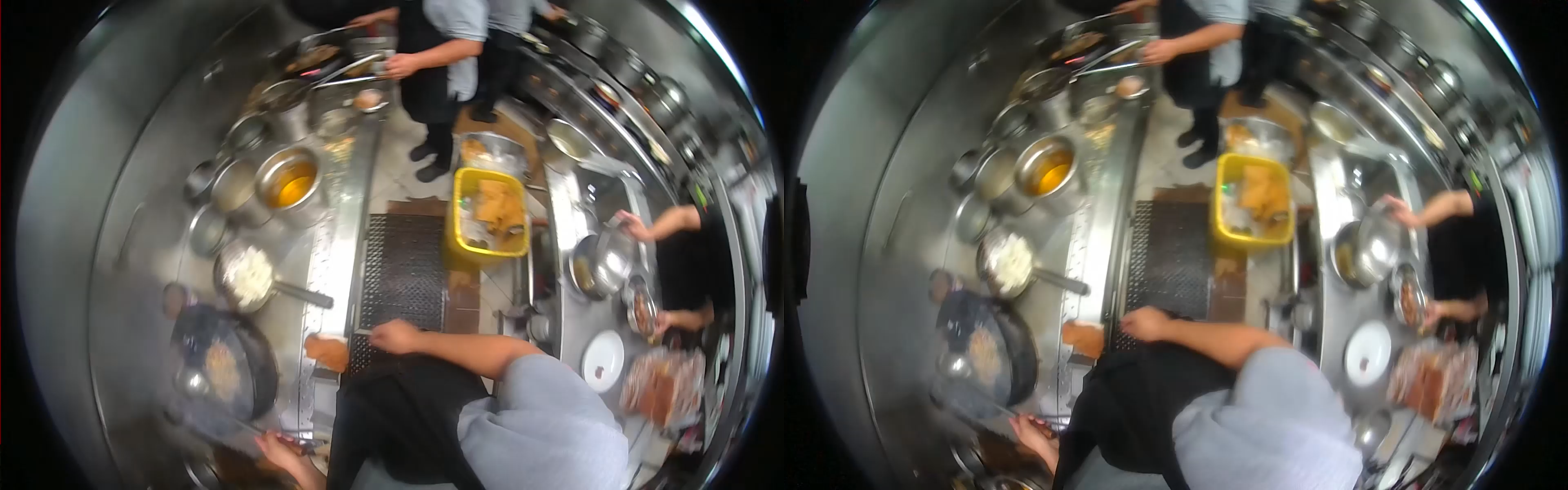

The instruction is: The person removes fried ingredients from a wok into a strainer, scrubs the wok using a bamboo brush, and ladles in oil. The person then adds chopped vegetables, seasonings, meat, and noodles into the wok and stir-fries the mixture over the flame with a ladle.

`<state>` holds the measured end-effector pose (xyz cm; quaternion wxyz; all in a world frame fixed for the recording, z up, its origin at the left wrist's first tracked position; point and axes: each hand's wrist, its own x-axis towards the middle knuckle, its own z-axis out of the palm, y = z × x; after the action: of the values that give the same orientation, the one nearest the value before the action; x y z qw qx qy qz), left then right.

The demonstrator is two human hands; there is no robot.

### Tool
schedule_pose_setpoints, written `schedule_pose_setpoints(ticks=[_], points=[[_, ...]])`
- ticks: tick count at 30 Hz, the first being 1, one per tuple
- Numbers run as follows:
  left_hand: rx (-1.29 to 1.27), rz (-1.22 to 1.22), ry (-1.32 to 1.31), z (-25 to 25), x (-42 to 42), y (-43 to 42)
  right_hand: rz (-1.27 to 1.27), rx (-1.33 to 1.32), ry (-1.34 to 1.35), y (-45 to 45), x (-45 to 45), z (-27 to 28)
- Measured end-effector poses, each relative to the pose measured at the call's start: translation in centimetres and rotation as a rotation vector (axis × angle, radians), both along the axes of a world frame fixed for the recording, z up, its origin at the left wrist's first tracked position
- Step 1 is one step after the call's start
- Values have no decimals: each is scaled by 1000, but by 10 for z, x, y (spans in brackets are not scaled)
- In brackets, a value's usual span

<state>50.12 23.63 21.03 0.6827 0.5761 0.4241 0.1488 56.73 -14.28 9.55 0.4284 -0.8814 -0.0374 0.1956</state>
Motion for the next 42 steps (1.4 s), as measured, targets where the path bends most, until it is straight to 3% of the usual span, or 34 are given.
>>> schedule_pose_setpoints(ticks=[3, 4, 6, 8, 10, 11, 12, 13, 14, 17, 19, 22, 26, 28, 31, 34, 37, 40, 42], points=[[82, 4, -52, 2, 29, -3, -689, -75, 21, -96, -92, -19], [147, 30, -56, 6, 38, -8, -836, -103, -90, -120, -130, -52], [118, -11, -76, 14, 53, -9, -1177, -8, 9, -151, -200, -47], [121, 21, -114, 47, 61, -33, -1568, -58, -133, -186, -284, -135], [90, -17, -102, 38, 68, -13, -1845, -58, -150, -195, -338, -104], [70, -40, -90, 35, 71, -5, -2037, 207, -126, -189, -343, -53], [90, -49, -102, 35, 72, -5, -2184, 407, -378, -205, -366, -68], [85, -55, -103, 37, 71, -8, -2293, 351, -380, -200, -359, -18], [85, -62, -127, 41, 70, -9, -2369, 295, -472, -212, -365, -10], [113, -60, -196, 38, 71, -8, -2359, 223, -504, -252, -400, -26], [137, -50, -238, 27, 71, 4, -2332, -544, -370, -281, -428, -89], [55, -103, -311, 16, 71, 21, -2165, -766, -119, -228, -395, -11], [55, -66, -308, 0, 72, 39, -2183, -752, -252, -217, -418, -31], [57, -80, -303, -4, 76, 45, -2094, -1172, -171, -226, -442, -28], [35, -43, -316, 5, 78, 39, -1948, -1186, 71, -231, -464, 14], [108, -49, -296, 12, 82, 40, -2047, -1062, 247, -239, -469, 17], [78, -73, -301, 10, 83, 43, -1928, -1042, 82, -205, -438, 21], [96, -56, -327, 15, 79, 32, -1784, -949, -33, -174, -421, -15], [50, -78, -326, 14, 79, 33, -1736, -744, -38, -155, -395, -10]])
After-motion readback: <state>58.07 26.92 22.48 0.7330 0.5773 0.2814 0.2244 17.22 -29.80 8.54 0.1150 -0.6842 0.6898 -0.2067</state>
